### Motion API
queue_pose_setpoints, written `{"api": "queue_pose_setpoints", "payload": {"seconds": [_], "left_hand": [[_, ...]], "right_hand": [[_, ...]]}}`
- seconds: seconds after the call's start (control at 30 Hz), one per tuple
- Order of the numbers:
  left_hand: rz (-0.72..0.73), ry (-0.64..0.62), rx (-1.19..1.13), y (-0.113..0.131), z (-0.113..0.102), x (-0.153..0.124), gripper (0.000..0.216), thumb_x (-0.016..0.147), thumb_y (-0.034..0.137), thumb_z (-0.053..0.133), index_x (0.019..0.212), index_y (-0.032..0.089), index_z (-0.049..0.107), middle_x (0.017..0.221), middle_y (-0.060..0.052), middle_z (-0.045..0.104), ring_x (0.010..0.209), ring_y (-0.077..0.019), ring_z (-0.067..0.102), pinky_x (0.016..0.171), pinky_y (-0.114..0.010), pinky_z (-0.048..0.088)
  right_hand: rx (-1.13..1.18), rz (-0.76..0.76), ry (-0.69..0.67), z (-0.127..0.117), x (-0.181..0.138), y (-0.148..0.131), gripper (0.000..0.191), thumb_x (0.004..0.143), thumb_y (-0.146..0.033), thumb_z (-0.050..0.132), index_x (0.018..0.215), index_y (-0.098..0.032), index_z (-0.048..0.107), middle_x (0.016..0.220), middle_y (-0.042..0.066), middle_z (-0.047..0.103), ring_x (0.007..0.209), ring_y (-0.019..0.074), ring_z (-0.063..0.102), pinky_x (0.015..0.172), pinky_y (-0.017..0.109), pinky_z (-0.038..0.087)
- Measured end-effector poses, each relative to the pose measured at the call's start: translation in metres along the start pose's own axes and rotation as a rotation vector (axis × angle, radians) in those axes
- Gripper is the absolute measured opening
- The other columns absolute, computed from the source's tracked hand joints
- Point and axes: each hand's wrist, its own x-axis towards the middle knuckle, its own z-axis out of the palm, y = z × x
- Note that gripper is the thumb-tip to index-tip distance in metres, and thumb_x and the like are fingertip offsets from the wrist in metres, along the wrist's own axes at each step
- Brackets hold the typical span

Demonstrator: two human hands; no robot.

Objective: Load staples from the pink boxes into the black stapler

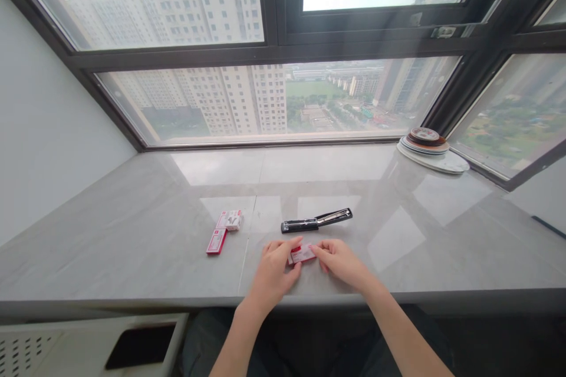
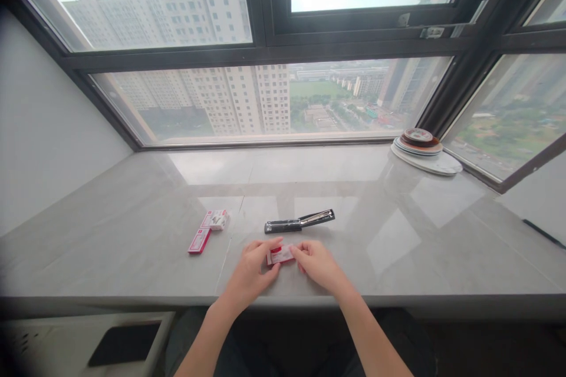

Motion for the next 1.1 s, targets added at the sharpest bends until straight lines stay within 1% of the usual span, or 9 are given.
{"api": "queue_pose_setpoints", "payload": {"seconds": [0.13, 0.27, 0.33, 0.4, 0.5, 0.6, 0.77, 0.9, 1.1], "left_hand": [[0.034, -0.055, -0.080, 0.006, 0.007, 0.013, 0.067, 0.084, 0.019, 0.072, 0.146, 0.035, 0.053, 0.118, -0.002, 0.072, 0.114, -0.0239, 0.062, 0.106, -0.044, 0.049], [0.015, -0.038, -0.115, 0.002, 0.007, 0.014, 0.054, 0.088, 0.021, 0.070, 0.140, 0.033, 0.058, 0.117, -0.002, 0.071, 0.115, -0.0243, 0.062, 0.106, -0.044, 0.049], [0.006, -0.027, -0.122, 0.000, 0.008, 0.012, 0.055, 0.088, 0.021, 0.070, 0.141, 0.032, 0.057, 0.118, -0.003, 0.070, 0.114, -0.0243, 0.062, 0.106, -0.044, 0.049], [-0.002, -0.020, -0.125, -0.001, 0.009, 0.012, 0.059, 0.088, 0.020, 0.071, 0.143, 0.032, 0.055, 0.119, -0.003, 0.070, 0.114, -0.0241, 0.061, 0.106, -0.044, 0.048], [-0.008, -0.021, -0.122, -0.002, 0.010, 0.011, 0.062, 0.087, 0.020, 0.071, 0.145, 0.032, 0.054, 0.120, -0.003, 0.070, 0.114, -0.0244, 0.061, 0.106, -0.044, 0.048], [-0.004, -0.017, -0.122, -0.001, 0.009, 0.011, 0.061, 0.087, 0.021, 0.072, 0.144, 0.032, 0.055, 0.121, -0.004, 0.070, 0.115, -0.0251, 0.061, 0.106, -0.045, 0.048], [0.003, -0.012, -0.111, 0.001, 0.006, 0.010, 0.057, 0.085, 0.020, 0.074, 0.138, 0.034, 0.060, 0.122, -0.002, 0.071, 0.114, -0.0246, 0.061, 0.102, -0.042, 0.051], [-0.008, -0.001, -0.104, 0.001, 0.006, 0.009, 0.057, 0.085, 0.020, 0.073, 0.138, 0.033, 0.059, 0.121, -0.002, 0.071, 0.112, -0.0233, 0.062, 0.102, -0.041, 0.052], [-0.010, -0.011, -0.131, 0.001, 0.004, 0.009, 0.058, 0.086, 0.021, 0.073, 0.141, 0.033, 0.057, 0.122, -0.002, 0.070, 0.116, -0.0240, 0.061, 0.105, -0.043, 0.049]], "right_hand": [[-0.020, 0.060, -0.017, -0.022, 0.002, 0.005, 0.044, 0.091, -0.059, 0.058, 0.076, -0.017, 0.063, 0.052, -0.006, 0.048, 0.046, 0.0084, 0.032, 0.047, 0.023, 0.021], [-0.135, 0.089, 0.017, -0.053, -0.002, 0.013, 0.042, 0.091, -0.057, 0.058, 0.075, -0.018, 0.060, 0.053, -0.005, 0.051, 0.047, 0.0093, 0.035, 0.049, 0.024, 0.023], [-0.242, 0.116, 0.069, -0.063, -0.005, 0.013, 0.037, 0.090, -0.054, 0.060, 0.080, -0.018, 0.062, 0.056, -0.004, 0.055, 0.049, 0.0110, 0.041, 0.050, 0.024, 0.025], [-0.398, 0.110, 0.191, -0.066, -0.008, 0.006, 0.029, 0.089, -0.048, 0.063, 0.089, -0.019, 0.066, 0.058, -0.003, 0.057, 0.052, 0.0135, 0.048, 0.052, 0.025, 0.027], [-0.612, -0.013, 0.292, -0.057, -0.010, -0.014, 0.017, 0.088, -0.037, 0.063, 0.096, -0.023, 0.070, 0.064, -0.002, 0.063, 0.061, 0.0165, 0.056, 0.056, 0.026, 0.029], [-0.747, -0.184, 0.187, -0.035, -0.004, -0.037, 0.013, 0.087, -0.028, 0.063, 0.082, -0.027, 0.076, 0.073, 0.002, 0.070, 0.069, 0.0184, 0.061, 0.060, 0.028, 0.031], [-0.956, -0.298, 0.070, -0.011, 0.016, -0.051, 0.015, 0.080, -0.019, 0.067, 0.071, -0.025, 0.077, 0.073, 0.006, 0.072, 0.072, 0.0221, 0.063, 0.063, 0.030, 0.029], [-0.808, -0.385, -0.001, -0.023, 0.016, -0.046, 0.013, 0.082, -0.020, 0.065, 0.083, -0.026, 0.076, 0.071, 0.001, 0.070, 0.068, 0.0179, 0.060, 0.064, 0.027, 0.033], [-0.563, -0.312, 0.114, -0.062, -0.007, -0.018, 0.016, 0.089, -0.029, 0.059, 0.091, -0.024, 0.074, 0.072, -0.002, 0.064, 0.069, 0.0163, 0.056, 0.068, 0.027, 0.040]]}}
